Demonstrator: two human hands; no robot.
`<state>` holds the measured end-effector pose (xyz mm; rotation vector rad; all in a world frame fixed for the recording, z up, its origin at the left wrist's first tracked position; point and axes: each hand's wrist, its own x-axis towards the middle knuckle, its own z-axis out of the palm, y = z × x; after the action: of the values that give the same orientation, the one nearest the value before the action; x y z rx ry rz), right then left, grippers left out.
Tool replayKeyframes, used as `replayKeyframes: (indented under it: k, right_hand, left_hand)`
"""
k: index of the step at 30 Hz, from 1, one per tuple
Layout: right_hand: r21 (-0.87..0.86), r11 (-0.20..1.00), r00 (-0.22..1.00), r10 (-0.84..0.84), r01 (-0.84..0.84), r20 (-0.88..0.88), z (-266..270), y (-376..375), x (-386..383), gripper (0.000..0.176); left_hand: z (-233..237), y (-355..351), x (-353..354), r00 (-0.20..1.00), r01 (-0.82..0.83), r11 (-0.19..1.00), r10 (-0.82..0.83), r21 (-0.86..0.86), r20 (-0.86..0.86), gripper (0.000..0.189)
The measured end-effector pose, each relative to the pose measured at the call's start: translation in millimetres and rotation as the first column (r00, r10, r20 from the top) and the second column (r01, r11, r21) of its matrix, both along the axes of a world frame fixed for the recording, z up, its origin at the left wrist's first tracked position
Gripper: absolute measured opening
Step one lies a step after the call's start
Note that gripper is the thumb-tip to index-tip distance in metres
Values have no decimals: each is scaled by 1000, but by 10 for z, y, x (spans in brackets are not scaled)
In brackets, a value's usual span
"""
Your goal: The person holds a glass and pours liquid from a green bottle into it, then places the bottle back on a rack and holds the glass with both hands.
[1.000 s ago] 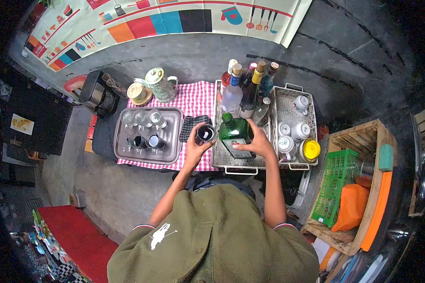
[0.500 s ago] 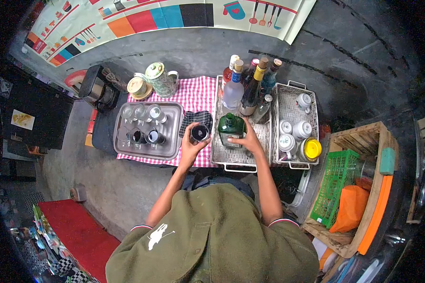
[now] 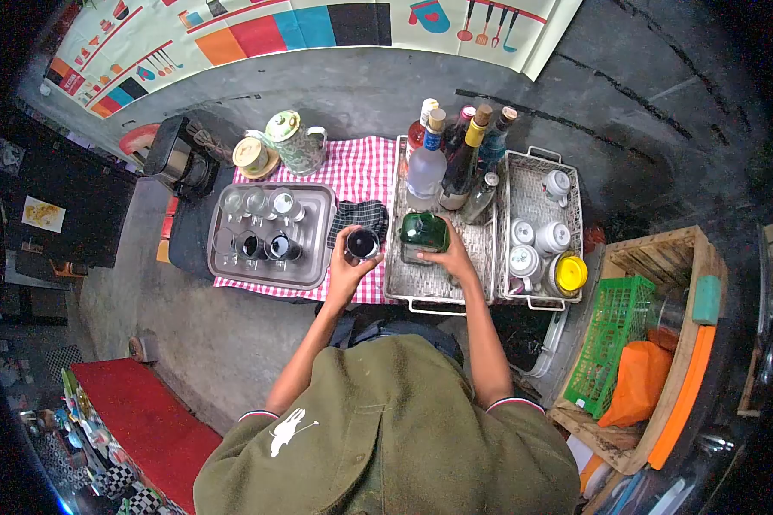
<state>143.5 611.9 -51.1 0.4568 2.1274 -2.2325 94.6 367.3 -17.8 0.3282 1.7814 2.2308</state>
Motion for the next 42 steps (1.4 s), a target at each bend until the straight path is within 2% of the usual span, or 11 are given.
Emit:
replayKeyframes:
  k: [3,16,19,22,25,29,30,33,34,38,42]
  right_hand:
    - [87,995,993,54,-45,-101,-79,17,7,87]
    - [84,967,966,248,-242,-76,-178,117,-16,106]
    - [174,965,966,221,-196,-134,-279,166,1,119]
    - [294,944,979,184,-151,-85,23,220,61,129]
    - [276,959,983,109,-64,-151,243,272,116,129]
    - [312,945,954,1,96,-298,554,258,118,116]
    - [342,926,933,-26,158,-360,665,212,108,101]
    - [343,918,934,-74,201,-350,902,86,54,86]
    - [363,891,904,-107,273,-415,970,7,41,64]
    - [416,863,884,-69,285,-463,1177,-215,-15,38]
    - [459,887,945,101,56,-312,1312,-518,-68,41]
  left_hand:
    - [-11,21,-3,1000,-9,1000,8,-7,-20,64]
    - [60,3,-43,999,-23,998,22,-54,-34,62]
    - [30,-22,-67,999,-38,999,37,-28,-39,61]
    - [50,-42,-83,998,-34,999,33,-21,-60,63]
    - [23,-71,-99,999,-21,1000,20,-21,-44,64]
    - [81,-88,-107,1000,-21,1000,21,-3,-16,64]
    - [88,-91,-105,999,-18,1000,18,-3,-26,64]
    - [158,-120,-130,999,-6,1000,6,-2,-46,65]
    - [186,-135,-125,999,-6,1000,6,-12,-33,65]
    - [227,-193,-143,1000,-5,1000,5,11,-14,65]
    - [251,-261,-160,999,-28,1000,27,-13,-40,66]
